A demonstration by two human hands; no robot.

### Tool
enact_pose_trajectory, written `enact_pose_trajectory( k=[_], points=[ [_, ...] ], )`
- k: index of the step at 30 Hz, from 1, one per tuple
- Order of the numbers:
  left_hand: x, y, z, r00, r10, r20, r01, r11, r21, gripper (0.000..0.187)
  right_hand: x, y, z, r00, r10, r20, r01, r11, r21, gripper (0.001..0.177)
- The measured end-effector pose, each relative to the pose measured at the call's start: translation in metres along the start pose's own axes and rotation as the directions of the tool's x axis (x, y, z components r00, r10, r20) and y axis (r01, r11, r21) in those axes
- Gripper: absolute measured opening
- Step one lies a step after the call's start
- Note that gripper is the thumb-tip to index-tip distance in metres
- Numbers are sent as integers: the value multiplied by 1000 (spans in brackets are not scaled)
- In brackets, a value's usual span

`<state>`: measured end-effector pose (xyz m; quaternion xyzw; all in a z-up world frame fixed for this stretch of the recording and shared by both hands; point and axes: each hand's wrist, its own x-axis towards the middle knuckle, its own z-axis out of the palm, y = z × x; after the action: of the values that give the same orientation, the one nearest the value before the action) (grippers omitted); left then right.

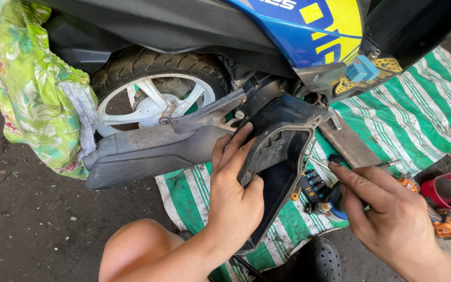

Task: The person removes a black plastic motorcycle part, uses a screwdriver to scrape debris from its interior, and then wipes the part with a cloth. The part is held and manipulated throughout the process.

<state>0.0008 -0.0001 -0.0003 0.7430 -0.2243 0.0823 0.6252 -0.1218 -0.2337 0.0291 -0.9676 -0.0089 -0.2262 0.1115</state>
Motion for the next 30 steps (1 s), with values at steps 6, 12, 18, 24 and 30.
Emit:
enact_pose_trajectory(
  k=[6,12,18,24,30],
  points=[
    [0,-6,0,993,-115,36,116,993,-11,74,10,-13,-10,993,-59,-106,69,994,88,32],
    [2,-1,1,992,-111,63,115,992,-50,68,13,-6,-9,992,19,-125,-5,994,108,28],
    [2,-1,-1,982,-167,93,171,984,-46,70,17,-9,-10,989,-18,-146,36,992,120,26],
    [2,4,-2,975,-188,120,194,980,-38,67,20,-10,-8,979,-63,-195,79,994,77,22],
    [1,-1,1,978,-180,106,183,983,-13,68,15,-2,-5,983,-63,-170,62,998,-11,26]
  ],
)
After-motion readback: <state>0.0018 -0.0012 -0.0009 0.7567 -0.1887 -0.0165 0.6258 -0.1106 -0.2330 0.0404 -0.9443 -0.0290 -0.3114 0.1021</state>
